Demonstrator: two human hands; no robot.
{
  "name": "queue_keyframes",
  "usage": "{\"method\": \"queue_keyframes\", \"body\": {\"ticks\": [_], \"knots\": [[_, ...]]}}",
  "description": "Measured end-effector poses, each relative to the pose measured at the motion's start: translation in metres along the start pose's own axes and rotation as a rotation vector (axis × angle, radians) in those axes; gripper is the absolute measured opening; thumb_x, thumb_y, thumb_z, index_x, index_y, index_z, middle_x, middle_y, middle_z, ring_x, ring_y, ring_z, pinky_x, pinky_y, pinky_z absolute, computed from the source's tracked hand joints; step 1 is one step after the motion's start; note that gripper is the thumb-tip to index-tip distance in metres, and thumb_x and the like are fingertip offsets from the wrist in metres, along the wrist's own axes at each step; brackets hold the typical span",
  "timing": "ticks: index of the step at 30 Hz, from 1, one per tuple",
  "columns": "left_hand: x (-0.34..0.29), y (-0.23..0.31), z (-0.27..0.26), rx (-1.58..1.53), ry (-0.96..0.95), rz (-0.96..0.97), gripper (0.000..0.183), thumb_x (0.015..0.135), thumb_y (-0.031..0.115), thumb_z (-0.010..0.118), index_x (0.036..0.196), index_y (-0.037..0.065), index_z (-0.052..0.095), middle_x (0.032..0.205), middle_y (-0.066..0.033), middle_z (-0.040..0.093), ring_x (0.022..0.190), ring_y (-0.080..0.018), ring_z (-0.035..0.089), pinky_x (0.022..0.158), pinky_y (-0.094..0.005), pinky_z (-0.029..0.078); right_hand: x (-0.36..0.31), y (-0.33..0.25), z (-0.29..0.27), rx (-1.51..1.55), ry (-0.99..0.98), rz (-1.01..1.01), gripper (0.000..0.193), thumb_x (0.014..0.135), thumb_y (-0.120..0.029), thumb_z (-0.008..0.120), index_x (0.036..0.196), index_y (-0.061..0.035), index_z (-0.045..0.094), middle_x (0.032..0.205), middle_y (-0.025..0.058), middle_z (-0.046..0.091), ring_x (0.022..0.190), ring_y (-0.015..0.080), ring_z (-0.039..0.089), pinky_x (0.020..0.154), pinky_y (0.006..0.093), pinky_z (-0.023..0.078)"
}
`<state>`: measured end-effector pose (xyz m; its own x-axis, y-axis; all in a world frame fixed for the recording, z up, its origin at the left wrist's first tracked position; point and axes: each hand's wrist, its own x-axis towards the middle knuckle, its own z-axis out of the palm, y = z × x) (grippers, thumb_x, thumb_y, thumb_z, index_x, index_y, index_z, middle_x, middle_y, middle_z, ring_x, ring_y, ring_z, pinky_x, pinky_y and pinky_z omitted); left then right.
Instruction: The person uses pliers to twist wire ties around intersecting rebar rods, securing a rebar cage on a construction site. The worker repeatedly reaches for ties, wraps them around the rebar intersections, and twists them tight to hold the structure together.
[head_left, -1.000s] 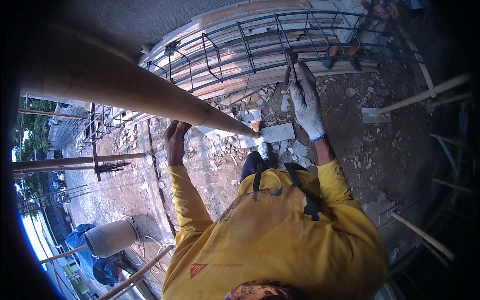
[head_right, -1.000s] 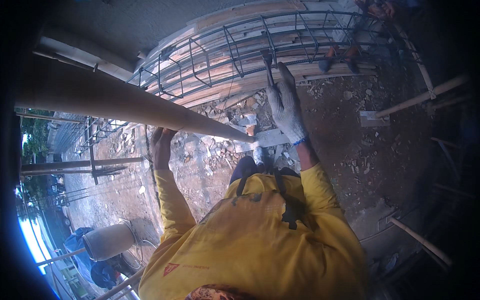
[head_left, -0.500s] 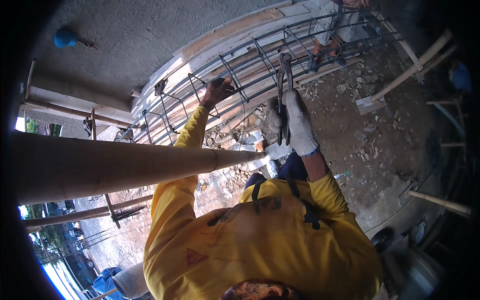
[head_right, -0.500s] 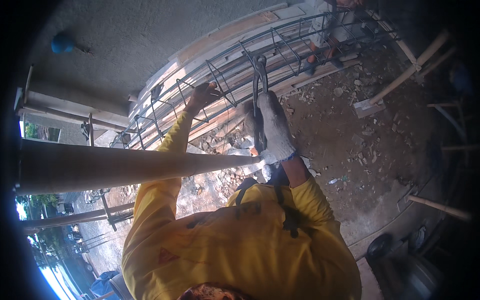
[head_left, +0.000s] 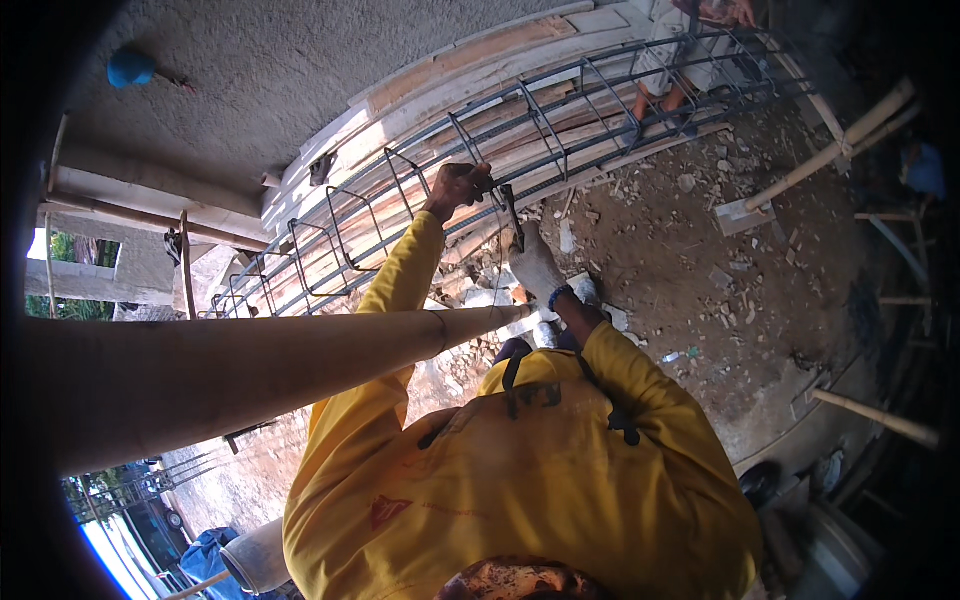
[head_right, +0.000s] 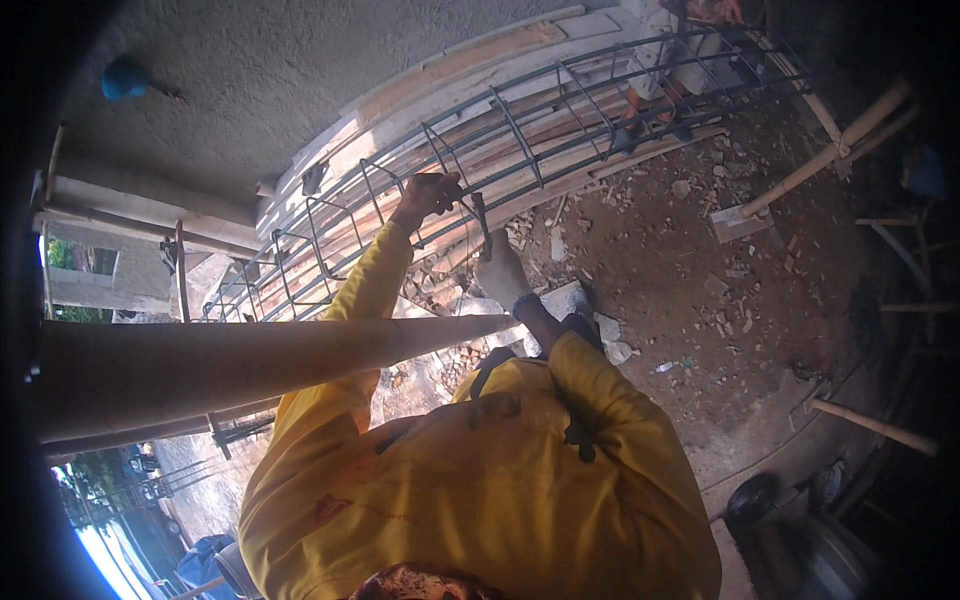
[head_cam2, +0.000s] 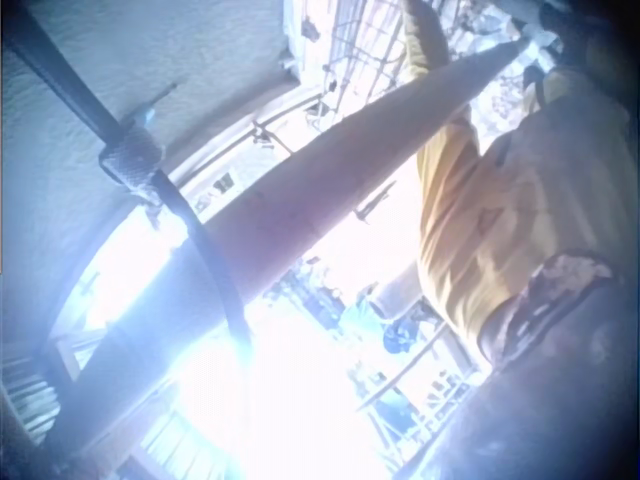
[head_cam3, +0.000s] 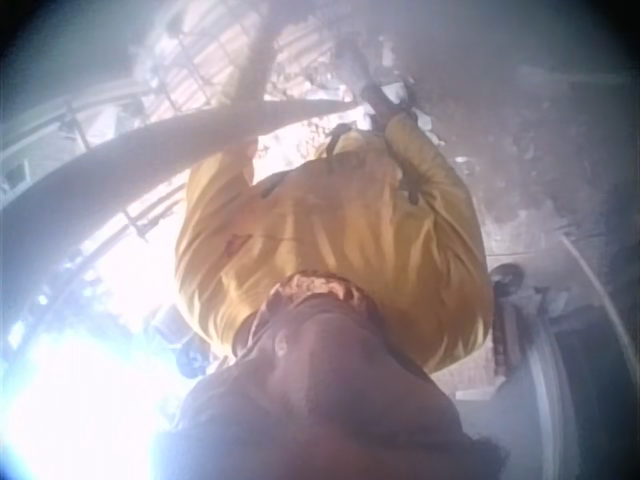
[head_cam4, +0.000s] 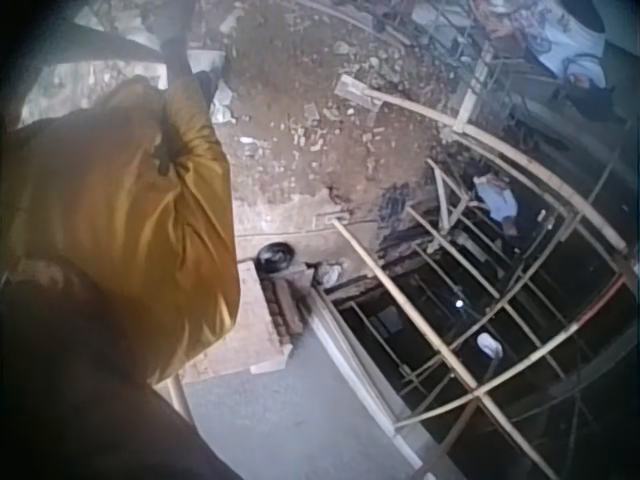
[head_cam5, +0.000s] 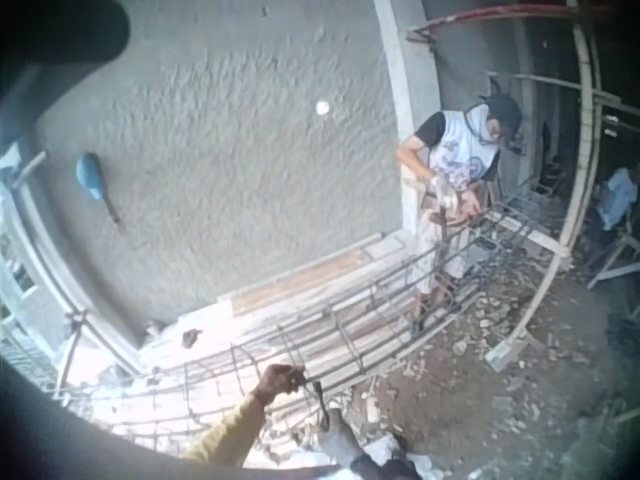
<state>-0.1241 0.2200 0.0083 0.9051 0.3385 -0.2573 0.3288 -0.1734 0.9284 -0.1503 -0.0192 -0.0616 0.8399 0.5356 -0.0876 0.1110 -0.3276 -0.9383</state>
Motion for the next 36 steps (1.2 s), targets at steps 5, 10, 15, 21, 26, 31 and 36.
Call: {"method": "queue_keyframes", "body": {"ticks": [5,10,15,21,26,31,36], "knots": [[0.000,0.002,-0.003,-0.013,-0.010,0.020,0.050,0.101,0.045,0.073,0.088,-0.003,0.080,0.070,-0.0080,0.071,0.052,-0.0117,0.057,0.048,-0.0289,0.042,-0.004,-0.021,-0.012,-0.015,-0.034,-0.003,0.023,0.094,-0.005,0.059,0.113,-0.0020,0.048,0.088,0.0275,0.064,0.089,0.0525,0.066,0.074,0.0576,0.049],[-0.002,0.003,-0.002,0.000,-0.032,0.030,0.050,0.103,0.044,0.072,0.089,-0.004,0.079,0.070,-0.0086,0.071,0.052,-0.0122,0.059,0.048,-0.0287,0.043,-0.014,-0.039,-0.052,-0.069,-0.021,-0.083,0.028,0.090,-0.005,0.065,0.115,-0.0038,0.053,0.092,0.0227,0.061,0.093,0.0471,0.067,0.076,0.0542,0.052],[-0.006,0.001,-0.004,-0.098,-0.069,0.032,0.047,0.105,0.041,0.069,0.092,-0.004,0.078,0.071,-0.0091,0.071,0.056,-0.0129,0.062,0.048,-0.0282,0.043,-0.009,-0.092,-0.097,-0.838,-0.023,-0.376,0.032,0.089,-0.006,0.069,0.121,-0.0058,0.062,0.113,0.0196,0.065,0.103,0.0383,0.069,0.086,0.0479,0.055],[-0.010,0.004,-0.009,0.016,-0.060,0.028,0.051,0.104,0.046,0.068,0.091,-0.003,0.077,0.072,-0.0068,0.068,0.060,-0.0126,0.060,0.053,-0.0281,0.044,0.004,-0.156,-0.101,-1.478,-0.188,-0.405,0.030,0.094,-0.017,0.068,0.123,-0.0118,0.071,0.125,0.0142,0.068,0.119,0.0289,0.065,0.095,0.0503,0.048],[-0.009,0.002,-0.009,0.004,-0.046,0.027,0.055,0.102,0.051,0.069,0.090,-0.002,0.077,0.068,-0.0065,0.066,0.058,-0.0131,0.058,0.053,-0.0295,0.044,-0.005,-0.165,-0.082,-1.577,-0.168,-0.346,0.032,0.101,-0.022,0.057,0.127,-0.0118,0.074,0.128,0.0149,0.067,0.121,0.0336,0.063,0.099,0.0629,0.043],[-0.008,-0.003,-0.013,-0.013,-0.067,0.086,0.046,0.103,0.043,0.070,0.091,-0.002,0.077,0.069,-0.0091,0.070,0.055,-0.0148,0.063,0.049,-0.0301,0.045,-0.010,-0.164,-0.070,-1.555,-0.104,-0.298,0.033,0.101,-0.021,0.058,0.127,-0.0102,0.074,0.127,0.0153,0.066,0.122,0.0351,0.063,0.100,0.0654,0.042],[-0.005,-0.002,-0.012,0.072,-0.032,0.015,0.054,0.101,0.049,0.069,0.094,-0.003,0.078,0.072,-0.0092,0.068,0.061,-0.0155,0.060,0.055,-0.0312,0.047,-0.017,-0.169,-0.063,-1.540,-0.064,-0.284,0.036,0.102,-0.025,0.057,0.129,-0.0093,0.074,0.132,0.0175,0.065,0.124,0.0384,0.062,0.101,0.0698,0.042]]}}
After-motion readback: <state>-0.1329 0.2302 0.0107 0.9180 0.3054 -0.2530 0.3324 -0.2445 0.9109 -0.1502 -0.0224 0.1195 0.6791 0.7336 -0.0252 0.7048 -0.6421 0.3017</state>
